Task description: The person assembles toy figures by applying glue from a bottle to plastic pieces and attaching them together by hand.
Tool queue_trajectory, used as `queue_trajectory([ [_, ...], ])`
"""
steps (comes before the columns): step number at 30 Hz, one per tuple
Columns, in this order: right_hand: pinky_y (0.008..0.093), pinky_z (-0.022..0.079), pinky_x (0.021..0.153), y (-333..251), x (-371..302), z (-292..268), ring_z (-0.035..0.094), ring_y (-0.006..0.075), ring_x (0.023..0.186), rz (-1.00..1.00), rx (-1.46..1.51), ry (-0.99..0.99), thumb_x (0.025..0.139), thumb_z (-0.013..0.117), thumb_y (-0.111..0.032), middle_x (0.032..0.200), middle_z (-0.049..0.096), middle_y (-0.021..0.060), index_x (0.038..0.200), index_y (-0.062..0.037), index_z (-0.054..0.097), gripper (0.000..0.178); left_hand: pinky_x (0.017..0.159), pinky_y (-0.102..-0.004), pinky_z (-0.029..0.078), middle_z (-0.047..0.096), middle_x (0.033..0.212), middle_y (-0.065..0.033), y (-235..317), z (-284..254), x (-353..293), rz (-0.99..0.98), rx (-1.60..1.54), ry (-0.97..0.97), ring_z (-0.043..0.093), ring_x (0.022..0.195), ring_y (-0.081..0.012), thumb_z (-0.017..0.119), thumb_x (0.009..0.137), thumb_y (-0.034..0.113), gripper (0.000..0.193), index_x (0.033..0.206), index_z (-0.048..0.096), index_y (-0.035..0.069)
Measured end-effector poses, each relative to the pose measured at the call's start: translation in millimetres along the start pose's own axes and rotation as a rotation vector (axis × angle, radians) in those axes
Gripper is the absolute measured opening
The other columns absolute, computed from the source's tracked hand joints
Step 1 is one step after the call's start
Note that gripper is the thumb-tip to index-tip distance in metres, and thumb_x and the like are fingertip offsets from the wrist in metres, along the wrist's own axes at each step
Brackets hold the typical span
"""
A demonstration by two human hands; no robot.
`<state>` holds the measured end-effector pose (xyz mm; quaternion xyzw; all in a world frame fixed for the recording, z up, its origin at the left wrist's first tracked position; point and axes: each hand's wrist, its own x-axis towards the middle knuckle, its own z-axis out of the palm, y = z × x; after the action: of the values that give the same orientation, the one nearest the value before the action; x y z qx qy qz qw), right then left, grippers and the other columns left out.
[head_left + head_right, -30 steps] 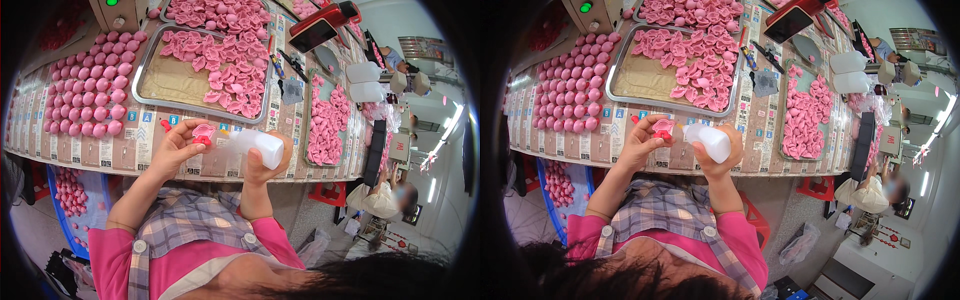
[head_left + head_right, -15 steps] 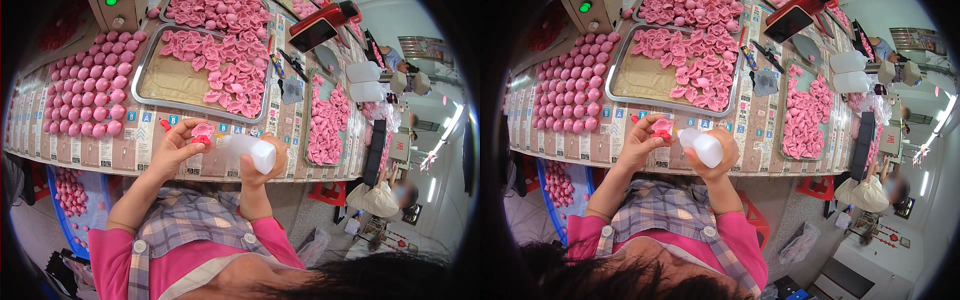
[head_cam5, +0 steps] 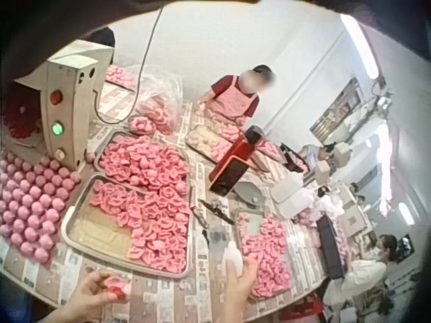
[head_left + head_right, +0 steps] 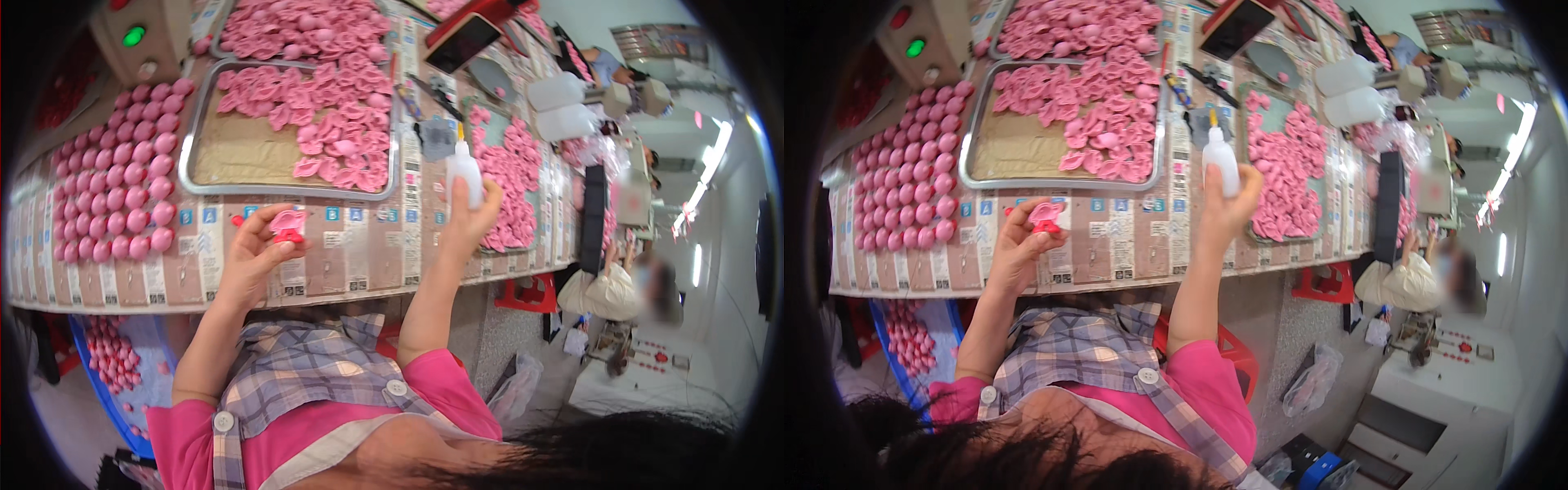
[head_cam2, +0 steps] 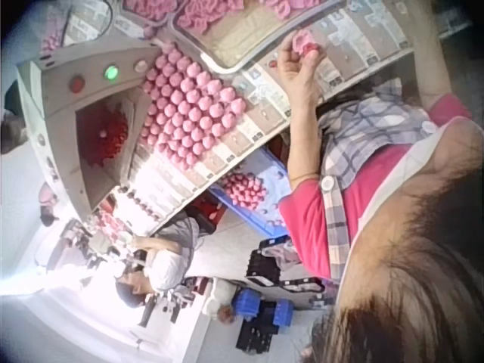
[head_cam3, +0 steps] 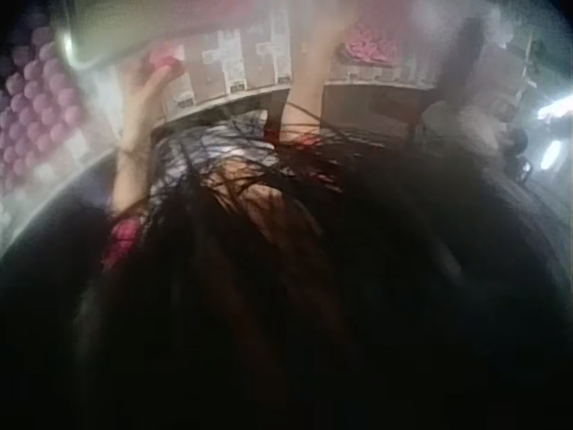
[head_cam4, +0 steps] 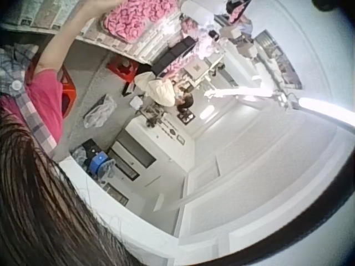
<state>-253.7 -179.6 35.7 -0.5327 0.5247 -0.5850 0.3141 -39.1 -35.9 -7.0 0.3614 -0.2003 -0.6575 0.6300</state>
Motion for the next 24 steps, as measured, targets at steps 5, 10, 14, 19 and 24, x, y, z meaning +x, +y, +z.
queue_trajectory([
  [5,0.0299,0.042,0.073,90.7,42.8,-32.7,0.055,0.0197,0.082,-0.124,-0.371,-0.078,0.076,0.061,-0.017,0.088,0.057,0.0124,0.099,0.0016,0.050,0.031,0.077,-0.0293,0.048,0.051,0.109,-0.0104,-2.3,2.6,1.3,0.032,0.012,0.018,0.058,0.085,-0.0171,0.062,0.073,0.010,0.051,0.118,0.038,0.003],
  [10,0.0369,0.040,0.077,91.5,35.4,-17.0,0.052,0.0323,0.088,-0.129,-0.602,-0.089,0.080,0.052,-0.023,0.094,0.054,0.0187,0.103,0.0011,0.048,0.033,0.078,-0.0324,0.048,0.052,0.106,-0.0098,-2.6,2.0,4.0,0.029,0.022,0.040,0.057,0.086,-0.0184,0.062,0.073,0.007,0.050,0.116,0.040,0.001],
  [14,0.0398,0.037,0.076,83.8,41.1,-22.0,0.050,0.0326,0.085,-0.474,-0.906,-0.072,0.079,0.051,-0.019,0.095,0.051,0.0177,0.107,-0.0006,0.046,0.034,0.077,-0.0317,0.048,0.053,0.107,-0.0110,-2.6,3.6,5.7,0.047,0.036,0.034,0.058,0.085,-0.0182,0.060,0.074,0.006,0.049,0.118,0.039,0.001],
  [19,0.0400,0.037,0.074,69.6,94.8,-55.4,0.050,0.0290,0.083,-0.428,-0.950,-0.020,0.074,0.057,-0.020,0.083,0.056,0.0112,0.091,-0.0038,0.055,0.023,0.077,-0.0314,0.048,0.052,0.108,-0.0112,-0.3,5.8,5.7,0.051,0.052,0.030,0.058,0.085,-0.0181,0.059,0.075,0.006,0.049,0.118,0.038,0.001],
  [24,0.0380,0.038,0.071,80.9,106.1,-55.4,0.052,0.0247,0.082,-0.403,-1.321,-0.127,0.065,0.065,-0.023,0.081,0.058,0.0079,0.083,-0.0085,0.059,0.024,0.077,-0.0312,0.048,0.052,0.109,-0.0111,-1.1,4.9,5.1,0.058,0.050,0.042,0.058,0.085,-0.0176,0.059,0.075,0.007,0.048,0.118,0.039,0.001],
])
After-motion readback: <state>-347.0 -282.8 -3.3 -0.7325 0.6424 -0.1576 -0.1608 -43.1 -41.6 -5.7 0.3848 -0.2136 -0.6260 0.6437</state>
